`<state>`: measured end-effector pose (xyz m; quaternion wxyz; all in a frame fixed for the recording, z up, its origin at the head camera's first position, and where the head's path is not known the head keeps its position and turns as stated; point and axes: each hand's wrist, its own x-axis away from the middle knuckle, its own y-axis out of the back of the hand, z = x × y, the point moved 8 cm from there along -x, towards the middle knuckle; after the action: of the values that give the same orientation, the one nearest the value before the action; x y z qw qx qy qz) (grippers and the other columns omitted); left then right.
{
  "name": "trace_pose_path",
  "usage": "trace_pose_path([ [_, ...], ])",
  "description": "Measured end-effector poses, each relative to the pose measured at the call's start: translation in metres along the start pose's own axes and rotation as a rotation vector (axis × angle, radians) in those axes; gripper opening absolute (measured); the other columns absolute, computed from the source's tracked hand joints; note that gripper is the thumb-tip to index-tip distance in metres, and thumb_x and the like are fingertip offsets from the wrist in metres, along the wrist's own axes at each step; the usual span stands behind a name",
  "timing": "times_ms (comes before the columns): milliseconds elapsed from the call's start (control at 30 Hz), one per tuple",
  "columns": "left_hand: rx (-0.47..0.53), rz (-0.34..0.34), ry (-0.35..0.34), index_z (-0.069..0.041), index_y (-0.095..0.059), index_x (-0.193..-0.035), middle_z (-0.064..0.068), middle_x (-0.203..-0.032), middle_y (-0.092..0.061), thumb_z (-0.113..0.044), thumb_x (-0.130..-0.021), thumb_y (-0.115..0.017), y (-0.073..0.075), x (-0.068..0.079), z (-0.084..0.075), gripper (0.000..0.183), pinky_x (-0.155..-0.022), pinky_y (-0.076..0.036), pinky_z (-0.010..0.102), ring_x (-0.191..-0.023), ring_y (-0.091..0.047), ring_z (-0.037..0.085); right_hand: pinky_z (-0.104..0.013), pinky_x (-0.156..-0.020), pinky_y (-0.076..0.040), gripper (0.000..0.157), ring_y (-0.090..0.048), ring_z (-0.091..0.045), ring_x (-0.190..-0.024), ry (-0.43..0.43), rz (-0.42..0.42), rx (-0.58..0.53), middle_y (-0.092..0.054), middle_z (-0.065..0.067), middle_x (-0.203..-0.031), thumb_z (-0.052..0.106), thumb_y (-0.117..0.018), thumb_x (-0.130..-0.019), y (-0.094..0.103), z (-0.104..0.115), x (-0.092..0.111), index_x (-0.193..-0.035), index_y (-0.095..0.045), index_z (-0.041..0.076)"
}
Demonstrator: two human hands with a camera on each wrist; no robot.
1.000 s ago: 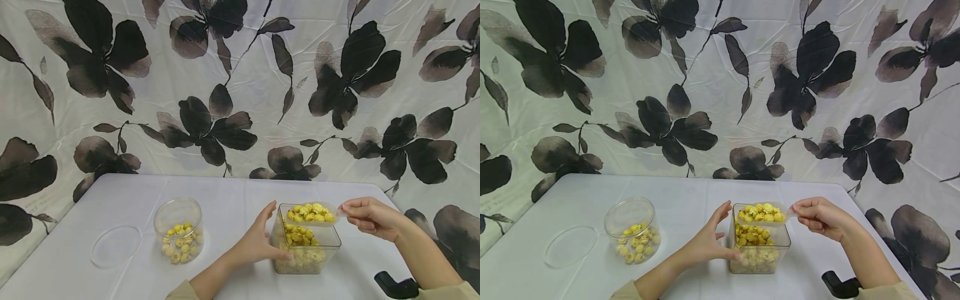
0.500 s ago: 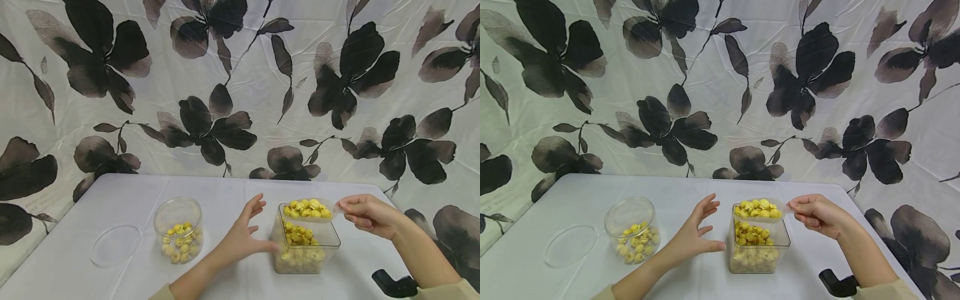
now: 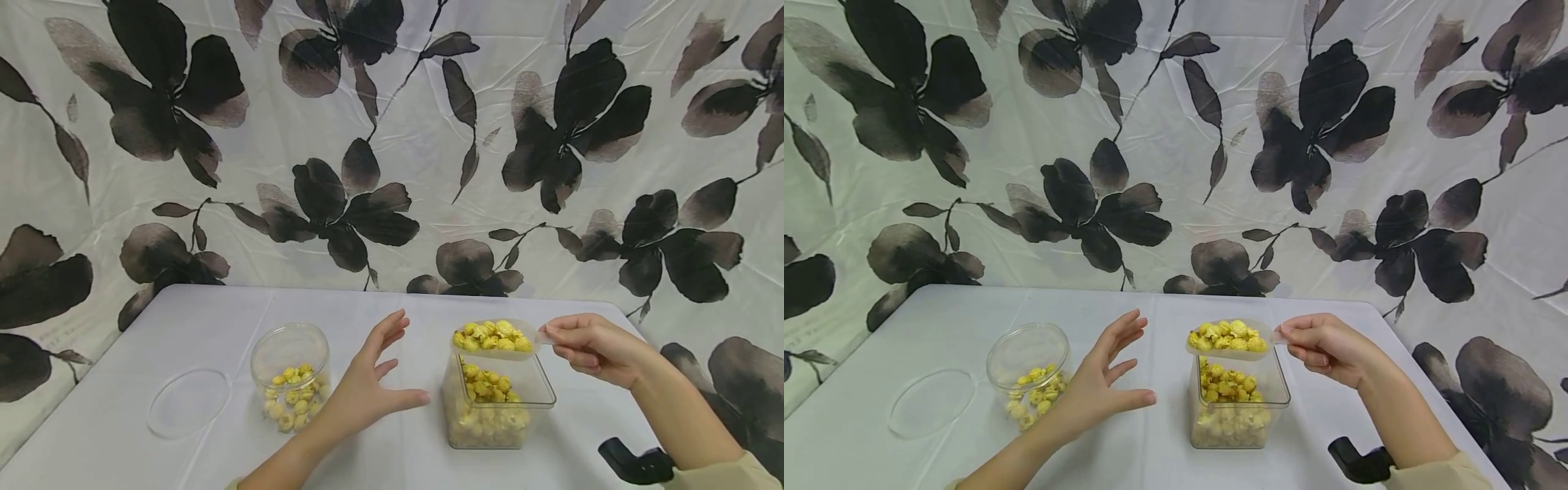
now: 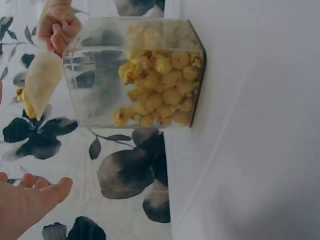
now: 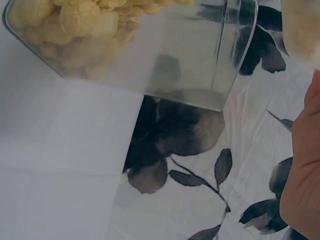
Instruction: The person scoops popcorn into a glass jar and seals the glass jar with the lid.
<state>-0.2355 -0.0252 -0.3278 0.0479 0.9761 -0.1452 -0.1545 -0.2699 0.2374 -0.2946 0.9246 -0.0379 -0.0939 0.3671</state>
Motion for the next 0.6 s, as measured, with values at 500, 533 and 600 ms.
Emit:
trace_pose_path([
  [500,-0.058,-0.087,-0.048,-0.032,-0.028,-0.144,-0.002,-0.142,-0.037,-0.013,-0.065,-0.086,0.033,0.015,-0.010,0.099,-0.100,-0.040,0.040,-0.131,-0.035,0.016,-0.024,-0.043,-0.011,0.024,-0.017,-0.011,-0.049,0.009,-0.003,0.010,-0.053,0.005,-0.068,0.008,-0.043,-0.099,-0.010,0.005,-0.012,-0.098,-0.067,0.008],
  [533,-0.061,-0.088,-0.055,-0.031,-0.028,-0.144,-0.002,-0.141,-0.038,-0.012,-0.065,-0.085,0.035,0.016,-0.011,0.099,-0.100,-0.040,0.039,-0.131,-0.035,0.015,-0.023,-0.043,-0.011,0.024,-0.017,-0.011,-0.048,0.008,-0.006,0.012,-0.053,0.005,-0.067,0.008,-0.043,-0.099,-0.010,0.005,-0.013,-0.098,-0.067,0.008],
  [600,-0.065,-0.088,-0.072,-0.031,-0.029,-0.143,-0.002,-0.142,-0.037,-0.012,-0.066,-0.085,0.037,0.016,-0.013,0.098,-0.100,-0.040,0.037,-0.131,-0.035,0.016,-0.024,-0.043,-0.011,0.022,-0.018,-0.011,-0.048,0.006,-0.010,0.019,-0.052,0.005,-0.067,0.009,-0.044,-0.098,-0.011,0.006,-0.015,-0.097,-0.066,0.008],
])
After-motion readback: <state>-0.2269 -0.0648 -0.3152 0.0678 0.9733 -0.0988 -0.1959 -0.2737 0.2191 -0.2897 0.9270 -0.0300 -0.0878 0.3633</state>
